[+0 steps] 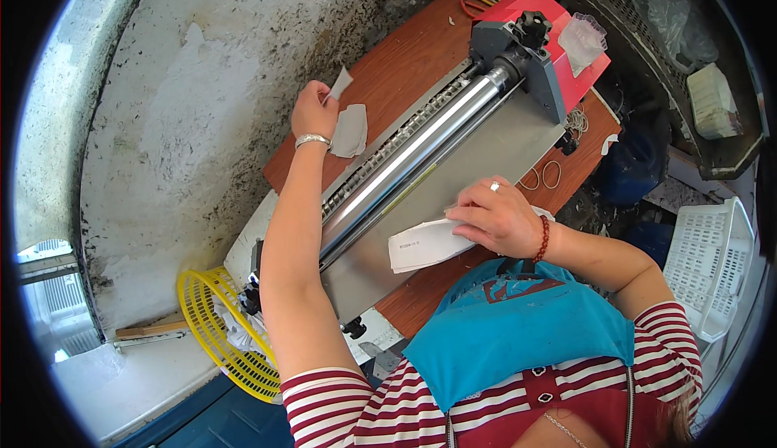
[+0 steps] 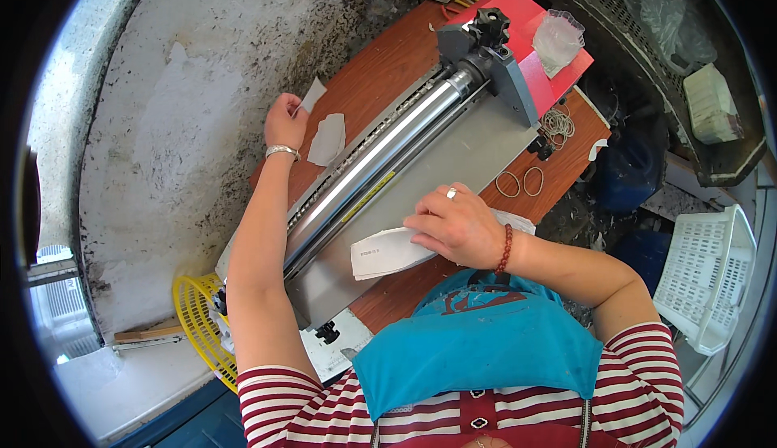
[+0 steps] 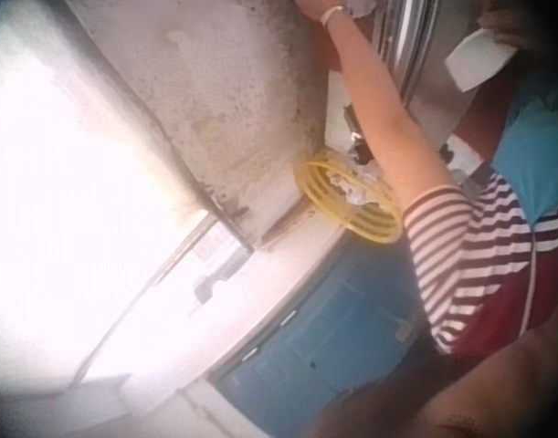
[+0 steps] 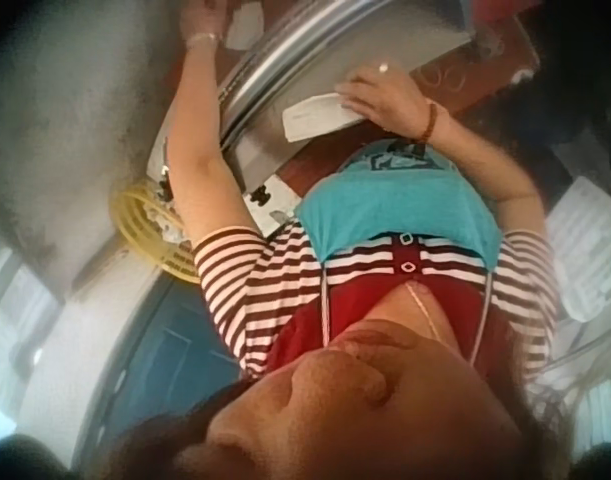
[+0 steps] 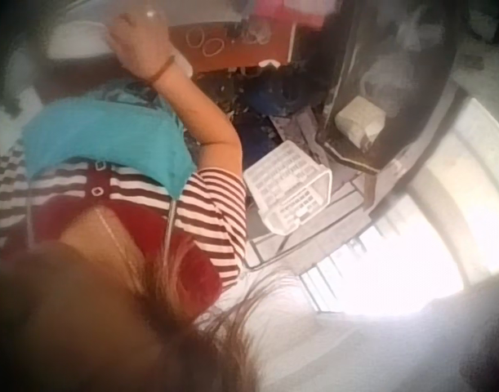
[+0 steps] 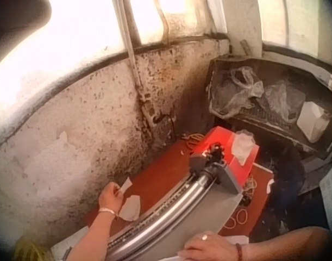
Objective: The person feeds pre-cut shoe lining pieces through a mechanized adhesive roller machine to apply glue evenly across their surface.
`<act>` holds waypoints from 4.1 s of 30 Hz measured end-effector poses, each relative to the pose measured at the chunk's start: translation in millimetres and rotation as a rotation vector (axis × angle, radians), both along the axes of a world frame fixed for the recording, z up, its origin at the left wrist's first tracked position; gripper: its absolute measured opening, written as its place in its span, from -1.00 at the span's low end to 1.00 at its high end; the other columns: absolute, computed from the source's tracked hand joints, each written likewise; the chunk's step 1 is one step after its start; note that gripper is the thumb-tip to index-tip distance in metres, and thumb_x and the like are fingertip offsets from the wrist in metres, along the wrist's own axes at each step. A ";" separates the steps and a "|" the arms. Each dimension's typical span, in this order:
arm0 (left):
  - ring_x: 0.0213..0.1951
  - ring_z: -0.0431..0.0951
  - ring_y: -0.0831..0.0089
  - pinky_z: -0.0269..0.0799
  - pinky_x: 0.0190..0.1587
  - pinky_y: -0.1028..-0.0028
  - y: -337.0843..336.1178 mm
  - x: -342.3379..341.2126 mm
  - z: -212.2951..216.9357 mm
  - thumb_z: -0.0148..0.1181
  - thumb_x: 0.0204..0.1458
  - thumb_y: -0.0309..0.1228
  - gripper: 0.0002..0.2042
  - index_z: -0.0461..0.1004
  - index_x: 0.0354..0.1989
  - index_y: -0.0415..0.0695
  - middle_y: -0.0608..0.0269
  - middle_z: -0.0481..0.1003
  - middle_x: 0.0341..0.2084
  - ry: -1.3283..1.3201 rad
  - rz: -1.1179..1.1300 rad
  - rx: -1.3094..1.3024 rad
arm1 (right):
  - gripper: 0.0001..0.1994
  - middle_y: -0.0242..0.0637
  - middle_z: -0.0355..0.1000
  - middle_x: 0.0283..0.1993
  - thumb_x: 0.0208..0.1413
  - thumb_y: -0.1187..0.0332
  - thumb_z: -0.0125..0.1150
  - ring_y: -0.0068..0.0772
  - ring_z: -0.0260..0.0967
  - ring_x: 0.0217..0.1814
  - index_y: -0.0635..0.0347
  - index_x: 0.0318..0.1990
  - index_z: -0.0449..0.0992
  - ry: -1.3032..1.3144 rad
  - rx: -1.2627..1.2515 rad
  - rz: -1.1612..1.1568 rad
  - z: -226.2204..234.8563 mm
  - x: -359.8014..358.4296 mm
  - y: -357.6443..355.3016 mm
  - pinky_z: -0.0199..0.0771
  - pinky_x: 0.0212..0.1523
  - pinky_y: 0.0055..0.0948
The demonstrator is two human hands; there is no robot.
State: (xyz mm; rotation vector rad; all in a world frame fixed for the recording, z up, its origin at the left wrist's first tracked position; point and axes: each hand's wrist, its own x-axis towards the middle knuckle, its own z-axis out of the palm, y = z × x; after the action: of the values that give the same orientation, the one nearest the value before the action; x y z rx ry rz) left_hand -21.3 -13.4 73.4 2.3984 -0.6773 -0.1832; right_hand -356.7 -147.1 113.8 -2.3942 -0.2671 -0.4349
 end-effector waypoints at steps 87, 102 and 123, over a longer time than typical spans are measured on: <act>-0.23 0.54 0.40 0.44 -0.09 0.41 -8.3 -77.0 44.4 0.14 -0.01 -0.35 -0.66 0.47 -0.03 -0.14 0.19 0.55 -0.21 0.178 -0.462 0.177 | -0.95 -0.32 0.29 -0.46 -0.08 0.41 0.19 -0.30 0.33 -0.39 0.12 -0.43 0.47 -0.002 -0.253 -0.252 -4.3 -5.6 -15.5 0.32 -0.38 -0.31; -0.25 0.53 0.40 0.45 -0.12 0.41 -4.4 -84.4 45.2 0.13 0.00 -0.35 -0.65 0.46 -0.01 -0.15 0.17 0.55 -0.21 0.186 -0.481 0.150 | -0.86 -0.38 0.33 -0.34 -0.09 0.38 0.28 -0.37 0.35 -0.32 0.08 -0.32 0.50 -0.010 -0.167 -0.046 16.6 -13.7 -14.7 0.26 -0.21 -0.34; -0.22 0.54 0.34 0.43 -0.09 0.39 -3.7 -87.6 39.8 0.11 -0.02 -0.33 -0.63 0.47 -0.02 -0.20 0.10 0.55 -0.24 0.277 -0.470 0.075 | -0.87 -0.35 0.35 -0.41 -0.10 0.45 0.20 -0.34 0.38 -0.31 0.20 -0.33 0.50 -0.217 -0.364 -0.105 8.2 -5.7 -26.8 0.39 -0.33 -0.38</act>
State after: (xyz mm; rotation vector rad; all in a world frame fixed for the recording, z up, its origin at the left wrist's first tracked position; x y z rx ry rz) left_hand -108.9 -17.1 113.2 2.1858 -1.1020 -0.7321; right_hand -362.4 -173.8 121.9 -2.7257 -0.3424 -0.7520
